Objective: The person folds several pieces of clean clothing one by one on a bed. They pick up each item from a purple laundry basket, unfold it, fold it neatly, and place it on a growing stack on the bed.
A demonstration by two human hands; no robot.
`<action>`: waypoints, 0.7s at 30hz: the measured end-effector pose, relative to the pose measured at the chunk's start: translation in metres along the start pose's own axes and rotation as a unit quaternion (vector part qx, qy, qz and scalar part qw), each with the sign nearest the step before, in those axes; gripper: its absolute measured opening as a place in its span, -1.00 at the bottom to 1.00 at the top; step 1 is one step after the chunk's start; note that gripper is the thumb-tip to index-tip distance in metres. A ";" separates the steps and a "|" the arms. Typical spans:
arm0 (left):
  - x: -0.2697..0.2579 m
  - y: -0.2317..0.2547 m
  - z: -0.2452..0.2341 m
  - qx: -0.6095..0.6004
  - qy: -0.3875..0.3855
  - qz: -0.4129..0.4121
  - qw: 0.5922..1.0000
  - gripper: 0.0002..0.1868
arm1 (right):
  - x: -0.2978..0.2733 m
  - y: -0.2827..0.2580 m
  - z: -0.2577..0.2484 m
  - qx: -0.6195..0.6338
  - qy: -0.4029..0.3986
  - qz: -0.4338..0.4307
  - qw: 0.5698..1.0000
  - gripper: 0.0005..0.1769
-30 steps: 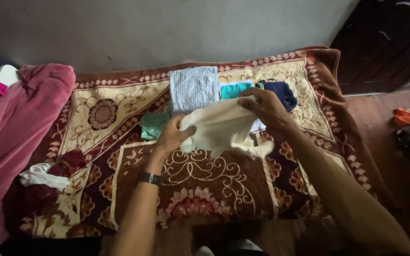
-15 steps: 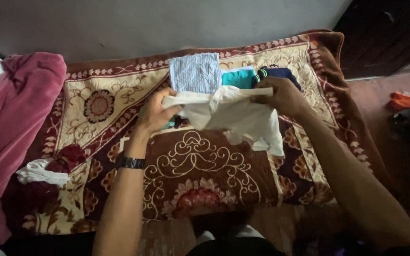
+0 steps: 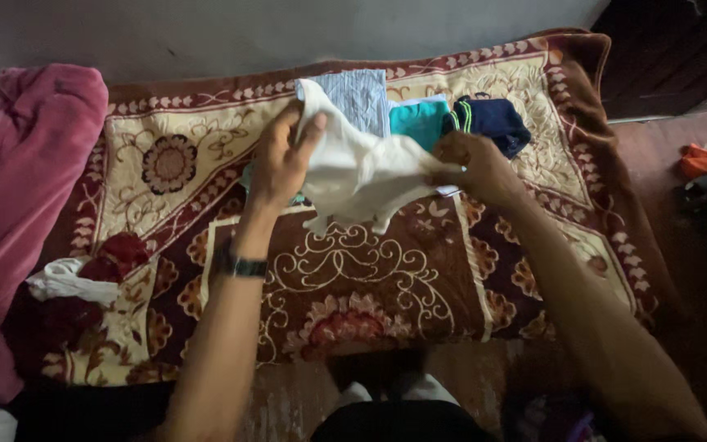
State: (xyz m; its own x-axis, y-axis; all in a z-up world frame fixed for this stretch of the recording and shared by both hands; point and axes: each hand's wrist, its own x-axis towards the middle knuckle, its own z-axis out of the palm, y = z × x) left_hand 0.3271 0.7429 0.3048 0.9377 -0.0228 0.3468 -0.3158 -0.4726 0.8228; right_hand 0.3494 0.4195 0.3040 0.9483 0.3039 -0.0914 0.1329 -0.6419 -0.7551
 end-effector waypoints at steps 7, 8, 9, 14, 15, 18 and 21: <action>-0.130 -0.044 0.043 -0.178 -0.273 -0.119 0.938 -0.29 | -0.051 0.097 0.086 0.035 -0.170 -0.127 0.977 -0.57; -0.157 -0.059 0.055 -0.162 -0.292 -0.175 0.926 -0.34 | -0.061 0.118 0.110 -0.003 -0.171 -0.187 0.967 -0.61; -0.187 -0.073 0.068 -0.146 -0.311 -0.231 0.910 -0.39 | -0.072 0.140 0.129 0.026 -0.202 -0.201 0.958 -0.61; -0.299 -0.157 0.135 -0.041 -0.378 -0.271 0.884 -0.42 | -0.136 0.235 0.220 -0.062 -0.348 0.073 0.933 -0.58; -0.318 -0.170 0.145 -0.062 -0.367 -0.283 0.884 -0.42 | -0.143 0.250 0.233 -0.072 -0.345 0.050 0.935 -0.59; -0.344 -0.208 0.173 -0.114 -0.334 -0.280 0.893 -0.45 | -0.155 0.283 0.253 -0.063 -0.351 0.090 0.930 -0.51; -0.333 -0.233 0.190 -0.140 -0.289 -0.228 0.919 -0.54 | -0.136 0.287 0.256 -0.089 -0.266 -0.017 0.960 -0.65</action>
State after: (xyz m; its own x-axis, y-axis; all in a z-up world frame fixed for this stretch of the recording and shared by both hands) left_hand 0.1157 0.6933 -0.0878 0.8767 -0.3809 -0.2936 0.1806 -0.3051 0.9351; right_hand 0.1844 0.3743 -0.0665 0.6674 0.6126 -0.4234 0.2529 -0.7212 -0.6449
